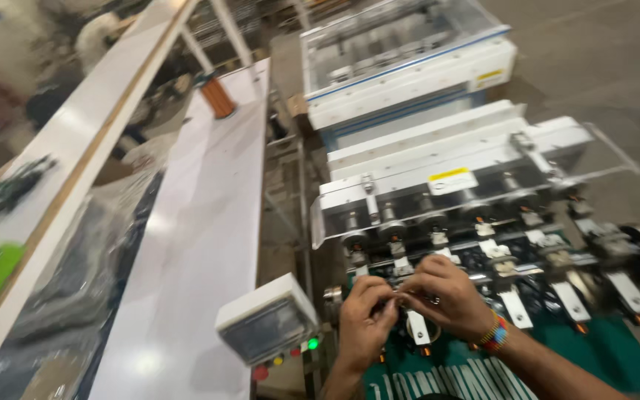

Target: The person stands at a coil winding machine, inspects small copper-wound bobbins by hand, and places them one at a time onto the machine's green work plate. They wipe the plate with a black cloth, adjust a component on the machine, and thread a fine wire into the machine's upper section.

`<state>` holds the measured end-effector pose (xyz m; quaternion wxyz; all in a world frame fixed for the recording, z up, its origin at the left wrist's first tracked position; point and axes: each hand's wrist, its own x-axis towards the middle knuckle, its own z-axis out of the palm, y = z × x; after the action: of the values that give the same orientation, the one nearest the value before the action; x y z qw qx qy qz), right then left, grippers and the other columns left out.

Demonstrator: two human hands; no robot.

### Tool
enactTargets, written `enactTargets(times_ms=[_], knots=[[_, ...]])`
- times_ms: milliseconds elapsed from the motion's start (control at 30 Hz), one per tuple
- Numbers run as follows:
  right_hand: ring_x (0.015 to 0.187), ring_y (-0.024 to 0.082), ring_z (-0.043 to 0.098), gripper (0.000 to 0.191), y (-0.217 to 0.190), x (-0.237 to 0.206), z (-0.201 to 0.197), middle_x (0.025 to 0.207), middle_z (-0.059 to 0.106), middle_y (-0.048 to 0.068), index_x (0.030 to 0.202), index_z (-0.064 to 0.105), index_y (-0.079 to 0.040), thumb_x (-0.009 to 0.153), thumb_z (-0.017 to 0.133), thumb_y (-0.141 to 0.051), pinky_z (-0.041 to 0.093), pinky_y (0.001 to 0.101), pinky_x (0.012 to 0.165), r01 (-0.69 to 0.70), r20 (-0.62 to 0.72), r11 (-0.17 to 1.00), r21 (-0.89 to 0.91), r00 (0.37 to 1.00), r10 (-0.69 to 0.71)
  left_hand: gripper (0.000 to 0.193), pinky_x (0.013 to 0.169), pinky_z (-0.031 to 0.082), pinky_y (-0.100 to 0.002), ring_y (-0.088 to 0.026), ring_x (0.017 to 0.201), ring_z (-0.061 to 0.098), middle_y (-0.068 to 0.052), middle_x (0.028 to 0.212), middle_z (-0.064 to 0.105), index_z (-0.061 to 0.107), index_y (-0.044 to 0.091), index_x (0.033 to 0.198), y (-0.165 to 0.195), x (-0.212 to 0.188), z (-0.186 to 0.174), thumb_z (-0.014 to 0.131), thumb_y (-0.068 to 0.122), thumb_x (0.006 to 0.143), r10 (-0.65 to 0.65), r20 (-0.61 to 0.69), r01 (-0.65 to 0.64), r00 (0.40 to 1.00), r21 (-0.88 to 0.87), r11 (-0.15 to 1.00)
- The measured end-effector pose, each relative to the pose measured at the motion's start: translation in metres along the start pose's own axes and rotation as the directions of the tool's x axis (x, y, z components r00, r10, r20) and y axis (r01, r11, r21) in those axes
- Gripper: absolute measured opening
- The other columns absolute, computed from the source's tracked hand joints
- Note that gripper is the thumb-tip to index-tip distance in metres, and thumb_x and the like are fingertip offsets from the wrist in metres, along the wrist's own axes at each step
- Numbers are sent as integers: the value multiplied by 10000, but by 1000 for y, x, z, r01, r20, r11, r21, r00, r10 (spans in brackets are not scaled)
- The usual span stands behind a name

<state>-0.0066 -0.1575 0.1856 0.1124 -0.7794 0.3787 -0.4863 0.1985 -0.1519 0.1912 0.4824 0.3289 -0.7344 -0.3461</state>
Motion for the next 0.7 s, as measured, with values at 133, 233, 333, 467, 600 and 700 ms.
enactTargets(times_ms=[133, 233, 333, 467, 600, 700], knots=[[885, 262, 629, 143, -12, -4, -16, 848, 648, 40, 915, 714, -120, 836, 826, -159, 494, 393, 793, 33, 0, 999, -26, 999, -33, 99, 553, 443, -214, -78, 628, 530, -49, 1010, 643, 703, 12, 949, -36, -7, 13, 733, 13, 855, -29, -120, 29, 992, -1, 1000], [869, 218, 643, 123, -16, -9, -20, 856, 622, 8, 960, 690, -139, 917, 803, -163, 506, 392, 979, 84, 11, 996, -27, 996, -83, 125, 487, 484, -230, -70, 542, 584, -62, 1011, 659, 730, 33, 923, -83, -4, 14, 772, 62, 809, -25, 2, 24, 1000, 145, 989], [799, 211, 619, 108, -11, -12, -17, 820, 621, 6, 971, 713, -132, 943, 808, -176, 471, 375, 924, 3, 30, 1000, -6, 1000, -3, 112, 515, 495, -231, -75, 569, 595, -76, 1002, 653, 728, 50, 919, -134, -5, 15, 760, 73, 814, 115, 6, -115, 993, 116, 987], [868, 201, 629, 118, -3, -19, -10, 876, 639, 0, 965, 688, -133, 934, 795, -172, 460, 371, 958, 52, -12, 999, -7, 999, -52, 89, 585, 495, -220, -84, 667, 591, -46, 975, 626, 691, 92, 888, -188, 4, 17, 754, 121, 832, 440, -76, -420, 895, 193, 887], [806, 175, 626, 117, 0, -21, -10, 830, 630, -24, 978, 700, -130, 958, 802, -183, 456, 387, 965, -6, -6, 999, -53, 1000, 6, 90, 564, 509, -228, -79, 638, 604, -43, 960, 642, 697, 101, 861, -216, -3, 20, 769, 122, 812, 357, -33, -350, 934, 133, 927], [871, 183, 645, 110, -1, -22, -12, 838, 619, -31, 980, 700, -147, 952, 803, -173, 470, 389, 1007, 62, -28, 996, -70, 998, -64, 111, 511, 491, -239, -84, 590, 592, -50, 930, 639, 698, 107, 809, -233, 2, 18, 797, 140, 772, 299, -86, -283, 950, 167, 945]])
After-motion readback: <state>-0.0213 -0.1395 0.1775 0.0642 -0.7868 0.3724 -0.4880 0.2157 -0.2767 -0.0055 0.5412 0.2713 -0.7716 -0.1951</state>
